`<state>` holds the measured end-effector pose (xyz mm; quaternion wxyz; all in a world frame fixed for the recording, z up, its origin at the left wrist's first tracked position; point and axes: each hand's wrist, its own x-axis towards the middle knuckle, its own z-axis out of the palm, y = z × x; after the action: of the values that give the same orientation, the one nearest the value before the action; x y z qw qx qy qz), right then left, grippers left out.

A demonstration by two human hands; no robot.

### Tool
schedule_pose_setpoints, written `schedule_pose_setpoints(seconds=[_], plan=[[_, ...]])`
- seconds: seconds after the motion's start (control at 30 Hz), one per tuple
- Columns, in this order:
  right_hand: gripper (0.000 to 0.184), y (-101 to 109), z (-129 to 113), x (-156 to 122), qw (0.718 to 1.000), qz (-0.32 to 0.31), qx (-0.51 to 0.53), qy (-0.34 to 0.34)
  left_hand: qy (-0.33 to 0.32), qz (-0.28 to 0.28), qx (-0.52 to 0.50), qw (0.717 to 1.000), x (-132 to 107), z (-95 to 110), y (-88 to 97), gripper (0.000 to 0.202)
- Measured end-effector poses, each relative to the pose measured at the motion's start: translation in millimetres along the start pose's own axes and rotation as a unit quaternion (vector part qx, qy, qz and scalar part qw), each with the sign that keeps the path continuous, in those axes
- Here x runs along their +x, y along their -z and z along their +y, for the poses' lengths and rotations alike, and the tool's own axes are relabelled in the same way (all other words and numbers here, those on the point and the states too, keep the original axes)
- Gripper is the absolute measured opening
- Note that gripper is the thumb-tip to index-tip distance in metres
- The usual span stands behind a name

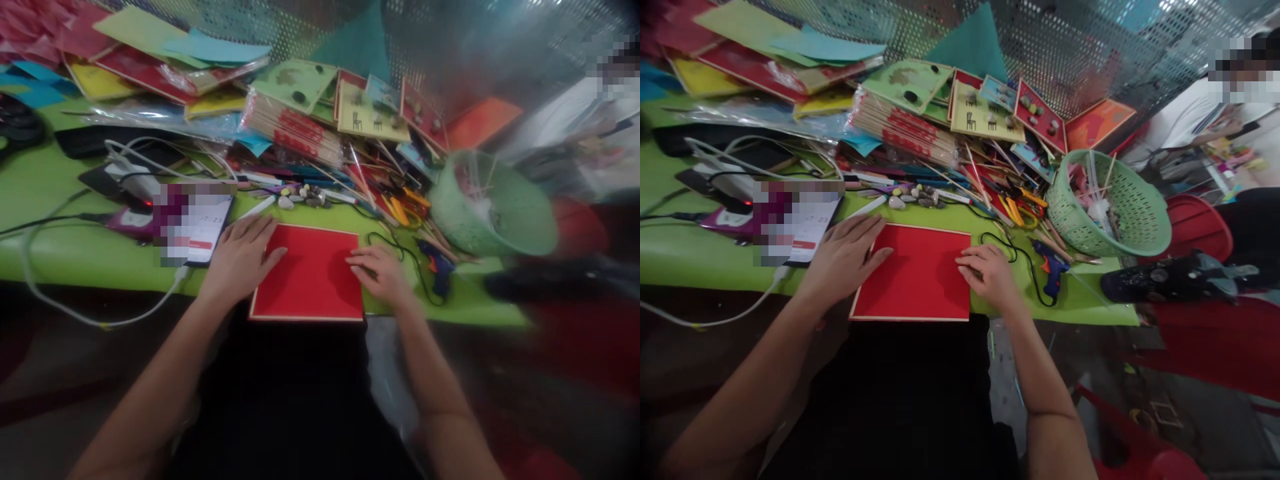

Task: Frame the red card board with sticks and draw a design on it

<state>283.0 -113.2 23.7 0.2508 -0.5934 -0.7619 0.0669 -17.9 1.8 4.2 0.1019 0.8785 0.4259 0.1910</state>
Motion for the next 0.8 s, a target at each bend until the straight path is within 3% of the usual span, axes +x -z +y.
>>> schedule_pose_setpoints(seconds=[0.13,0.3,0.43,0.57,0.67,0.8], plan=[[0.024,1.5,-2.3,-8.5,0.998,0.044,0.034,-0.019,-0.002,0.009,-0.005,1.0,0.4,-0.9,-2.1,0.063],[0.024,-3.1,0.8,-6.7,0.998,0.031,0.047,0.004,-0.004,0.02,0.004,1.0,1.2,-1.9,-4.5,0.061],[0.025,-1.6,-8.0,-17.0,0.994,0.083,0.059,-0.026,-0.006,0.036,0.017,0.999,0.8,-0.1,-3.6,0.057],[0.025,4.3,-33.2,-41.8,0.999,0.045,0.012,-0.005,-0.004,0.051,0.033,0.998,-0.6,3.2,-1.0,0.054],[0.038,5.0,-48.6,-58.4,1.0,-0.002,-0.028,0.013,0.001,0.058,0.045,0.997,-1.4,4.7,0.4,0.052],[0.036,0.2,-48.5,-66.2,0.997,-0.008,-0.081,0.014,0.009,0.065,0.061,0.996,-3.6,5.4,1.7,0.049]])
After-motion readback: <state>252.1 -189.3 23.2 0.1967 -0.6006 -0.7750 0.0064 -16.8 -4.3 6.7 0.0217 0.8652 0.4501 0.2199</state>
